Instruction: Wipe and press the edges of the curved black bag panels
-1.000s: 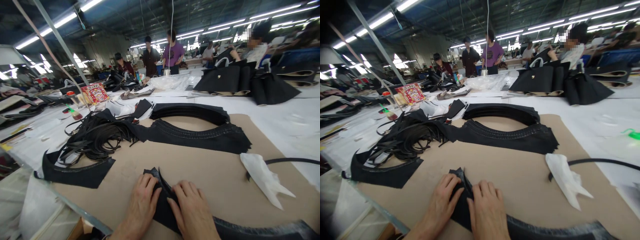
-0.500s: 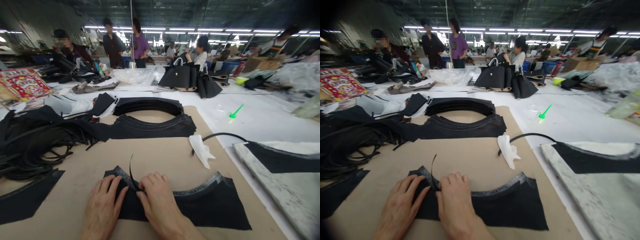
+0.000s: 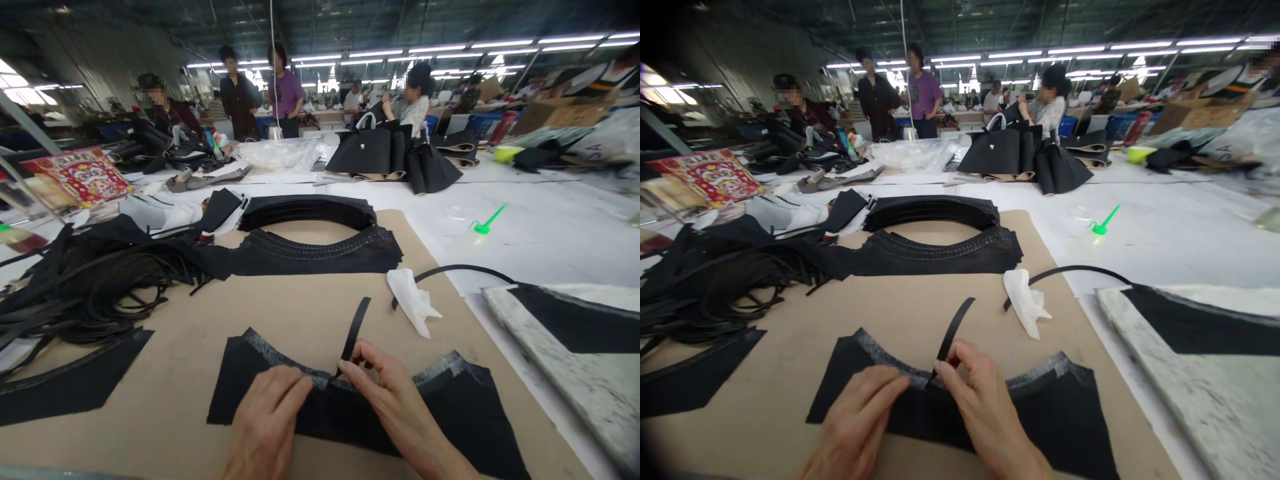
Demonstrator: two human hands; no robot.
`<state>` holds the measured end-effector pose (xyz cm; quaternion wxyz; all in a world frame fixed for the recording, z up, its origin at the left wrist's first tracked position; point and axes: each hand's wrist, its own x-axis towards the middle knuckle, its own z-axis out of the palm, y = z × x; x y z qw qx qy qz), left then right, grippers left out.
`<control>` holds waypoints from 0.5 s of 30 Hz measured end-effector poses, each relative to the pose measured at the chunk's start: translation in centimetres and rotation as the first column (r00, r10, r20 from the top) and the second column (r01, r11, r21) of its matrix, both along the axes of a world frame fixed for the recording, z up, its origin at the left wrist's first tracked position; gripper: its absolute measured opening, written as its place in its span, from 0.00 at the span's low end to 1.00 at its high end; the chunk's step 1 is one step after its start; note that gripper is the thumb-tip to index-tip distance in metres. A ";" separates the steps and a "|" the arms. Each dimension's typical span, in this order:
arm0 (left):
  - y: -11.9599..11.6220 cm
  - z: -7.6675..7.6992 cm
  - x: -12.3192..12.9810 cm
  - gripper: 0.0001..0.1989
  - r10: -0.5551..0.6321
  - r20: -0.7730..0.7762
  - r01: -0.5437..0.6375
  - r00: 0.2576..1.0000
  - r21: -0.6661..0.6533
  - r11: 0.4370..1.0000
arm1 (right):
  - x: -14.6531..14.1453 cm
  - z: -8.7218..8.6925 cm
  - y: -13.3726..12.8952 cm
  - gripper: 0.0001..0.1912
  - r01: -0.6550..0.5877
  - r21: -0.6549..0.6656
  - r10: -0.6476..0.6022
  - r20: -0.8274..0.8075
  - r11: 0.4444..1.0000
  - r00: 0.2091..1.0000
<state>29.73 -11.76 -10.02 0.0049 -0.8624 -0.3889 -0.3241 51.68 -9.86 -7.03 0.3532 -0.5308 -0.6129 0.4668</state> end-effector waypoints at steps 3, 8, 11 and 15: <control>-0.4 -0.6 1.3 0.18 -0.133 -0.083 0.135 0.988 0.013 0.991 | -0.1 -0.3 0.2 0.15 -0.023 0.002 0.023 -0.003 1.000 1.000; -0.6 -2.0 1.3 0.20 -0.117 -0.127 0.127 0.985 0.069 0.990 | 1.0 -0.8 0.1 0.17 0.000 -0.059 -0.007 -0.107 0.998 0.994; -0.7 -1.6 1.2 0.20 -0.129 -0.145 0.139 0.981 0.058 0.989 | 3.4 -0.9 -0.1 0.15 0.107 -0.095 -0.126 -0.221 0.990 0.967; -0.6 -0.8 1.3 0.20 -0.134 -0.174 0.141 0.976 0.029 0.990 | 9.7 -0.5 -0.8 0.14 0.445 -0.048 -0.436 -0.324 0.894 0.840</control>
